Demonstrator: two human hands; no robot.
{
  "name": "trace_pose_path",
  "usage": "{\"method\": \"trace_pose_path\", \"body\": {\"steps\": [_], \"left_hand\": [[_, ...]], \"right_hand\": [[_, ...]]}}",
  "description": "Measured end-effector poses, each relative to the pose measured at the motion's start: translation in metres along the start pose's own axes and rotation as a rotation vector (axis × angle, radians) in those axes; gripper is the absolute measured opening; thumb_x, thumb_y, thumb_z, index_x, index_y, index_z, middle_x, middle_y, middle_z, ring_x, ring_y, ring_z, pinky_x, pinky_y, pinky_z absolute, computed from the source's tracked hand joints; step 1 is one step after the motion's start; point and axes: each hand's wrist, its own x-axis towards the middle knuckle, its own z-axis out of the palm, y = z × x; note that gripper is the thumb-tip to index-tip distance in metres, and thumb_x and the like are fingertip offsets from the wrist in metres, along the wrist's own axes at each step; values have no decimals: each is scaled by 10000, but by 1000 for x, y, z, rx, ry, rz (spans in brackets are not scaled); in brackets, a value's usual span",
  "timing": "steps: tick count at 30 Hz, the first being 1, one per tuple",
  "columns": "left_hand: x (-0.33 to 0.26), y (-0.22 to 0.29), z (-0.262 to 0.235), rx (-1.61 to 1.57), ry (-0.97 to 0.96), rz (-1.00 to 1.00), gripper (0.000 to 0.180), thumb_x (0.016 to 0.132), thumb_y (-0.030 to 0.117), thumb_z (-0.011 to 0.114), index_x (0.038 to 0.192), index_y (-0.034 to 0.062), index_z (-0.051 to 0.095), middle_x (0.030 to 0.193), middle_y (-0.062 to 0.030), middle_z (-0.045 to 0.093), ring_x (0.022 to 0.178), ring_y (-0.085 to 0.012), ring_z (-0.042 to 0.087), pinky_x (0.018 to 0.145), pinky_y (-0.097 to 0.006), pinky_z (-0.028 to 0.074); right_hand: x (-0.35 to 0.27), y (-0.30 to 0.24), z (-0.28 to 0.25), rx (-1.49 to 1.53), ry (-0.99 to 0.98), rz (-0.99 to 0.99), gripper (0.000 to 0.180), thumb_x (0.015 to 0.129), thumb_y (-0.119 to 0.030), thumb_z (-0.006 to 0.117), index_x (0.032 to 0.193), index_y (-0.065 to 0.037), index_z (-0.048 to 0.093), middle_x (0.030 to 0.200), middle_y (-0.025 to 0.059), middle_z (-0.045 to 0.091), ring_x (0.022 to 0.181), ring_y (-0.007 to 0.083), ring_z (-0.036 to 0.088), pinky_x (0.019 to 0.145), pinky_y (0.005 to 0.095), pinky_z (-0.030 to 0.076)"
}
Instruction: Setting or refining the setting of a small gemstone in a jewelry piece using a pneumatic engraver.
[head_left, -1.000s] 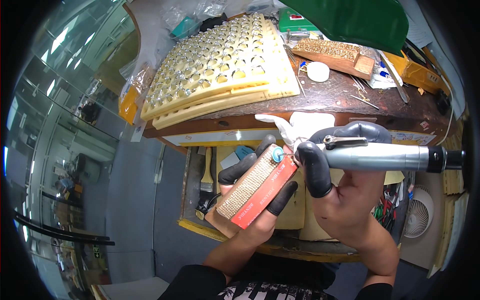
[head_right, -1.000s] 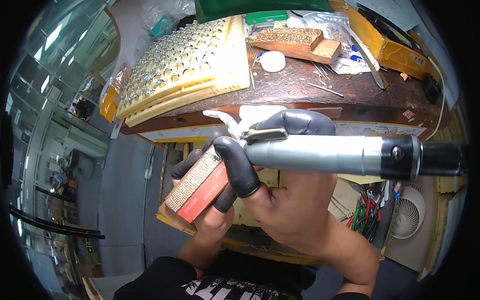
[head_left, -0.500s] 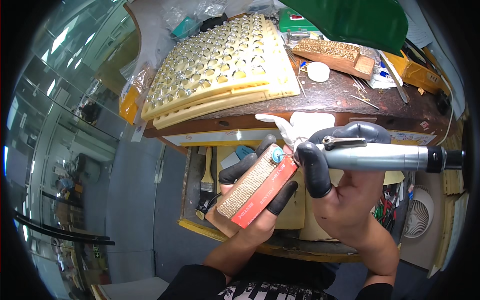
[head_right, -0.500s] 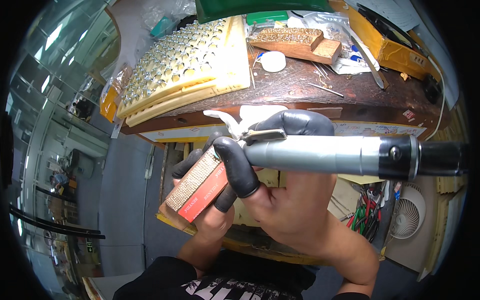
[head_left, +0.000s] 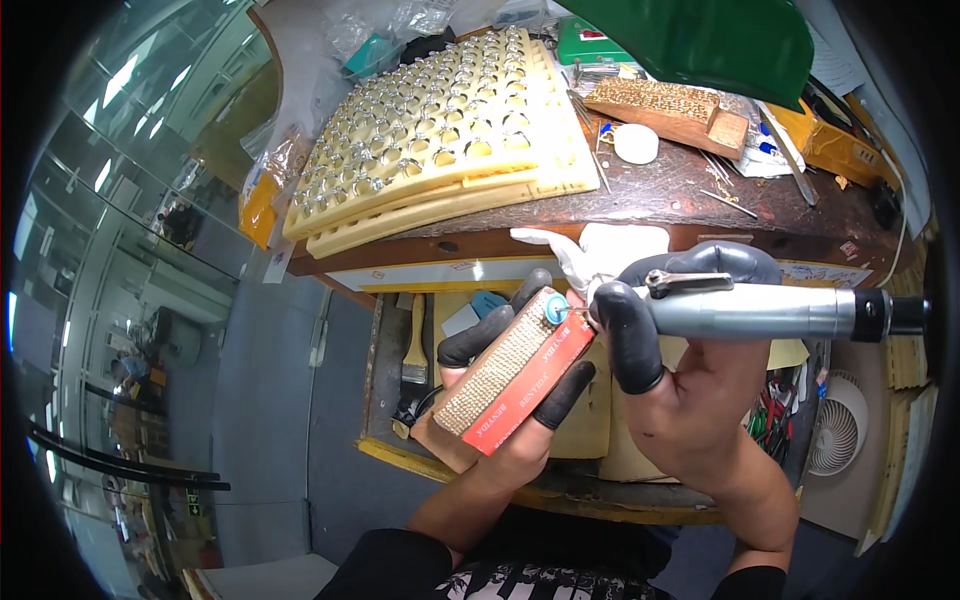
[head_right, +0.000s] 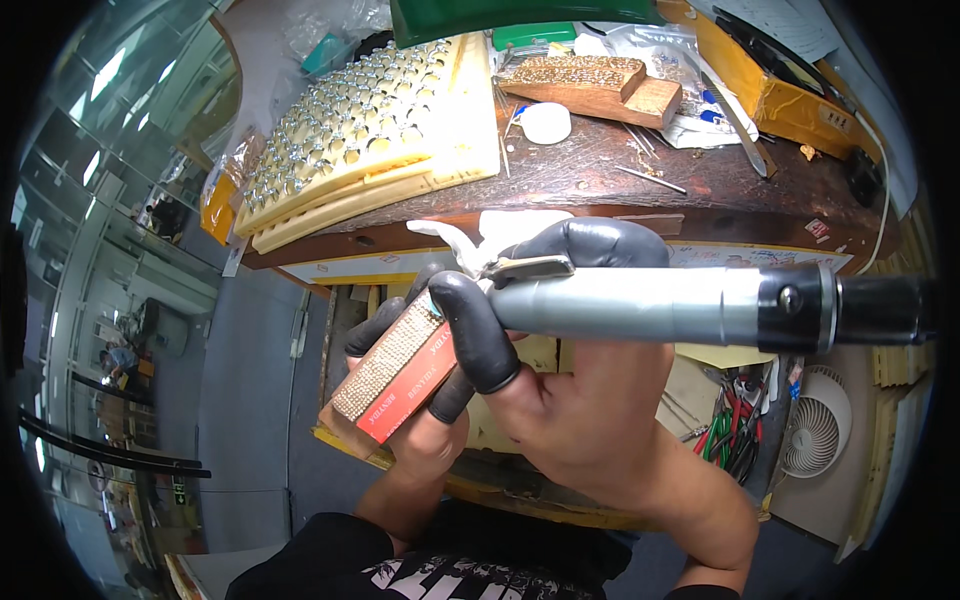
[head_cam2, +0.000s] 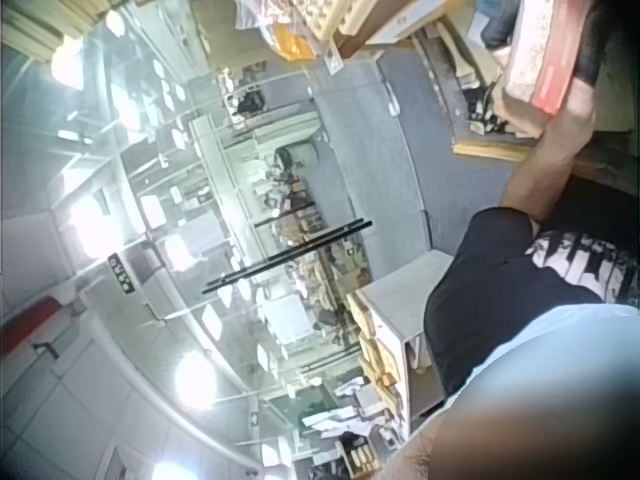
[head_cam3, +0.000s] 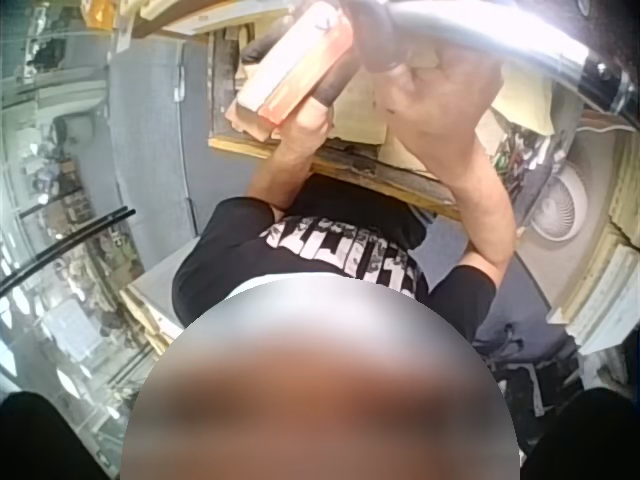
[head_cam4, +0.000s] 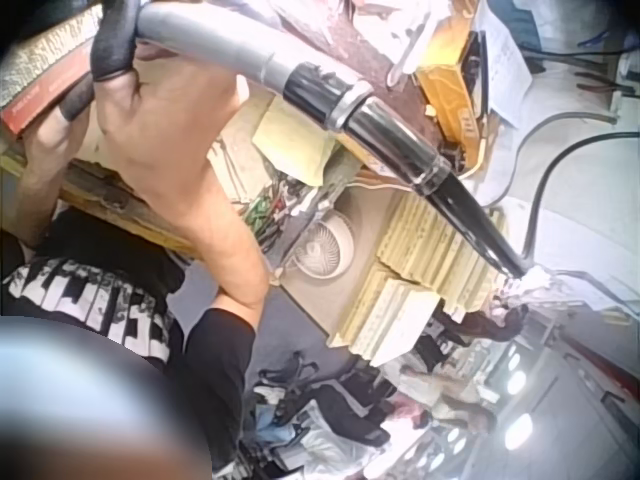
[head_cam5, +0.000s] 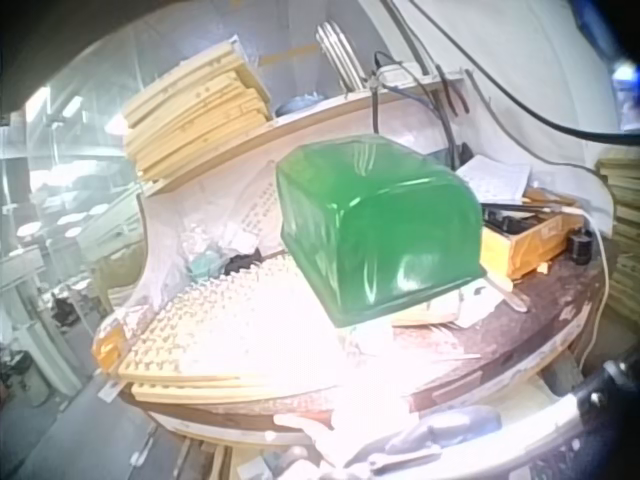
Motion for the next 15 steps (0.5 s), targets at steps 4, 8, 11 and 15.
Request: {"method": "trace_pose_path", "body": {"steps": [4,8,11,15], "left_hand": [[0,0,-1,18,1,-29,389,764,-56,744,1148,-56,677,1275,-165,643,1202,-229,605,1052,-318,422],[-3,-6,-7,-27,-36,15,537,790,-52,742,1278,-58,518,1338,-204,582,1249,-258,570,1078,-351,412],[-5,-8,-9,-35,-53,-22,635,808,-55,736,1338,-37,387,1389,-234,521,1290,-285,530,1094,-381,404],[-6,-8,-11,-32,-88,-48,688,814,-59,734,1355,-10,313,1432,-248,466,1323,-309,493,1106,-404,394]], "right_hand": [[-1,1,1,4,0,7,117,854,27,674,969,23,650,1019,108,563,945,213,543,917,353,423],[0,0,-1,-17,-5,-7,125,852,26,678,975,22,650,1019,107,564,949,213,544,943,361,420],[0,0,0,-9,-1,5,122,852,27,679,970,22,651,1015,107,565,948,214,544,919,357,424],[-1,0,1,44,-3,32,118,851,28,679,965,23,651,1014,106,570,949,214,543,876,348,426]]}}
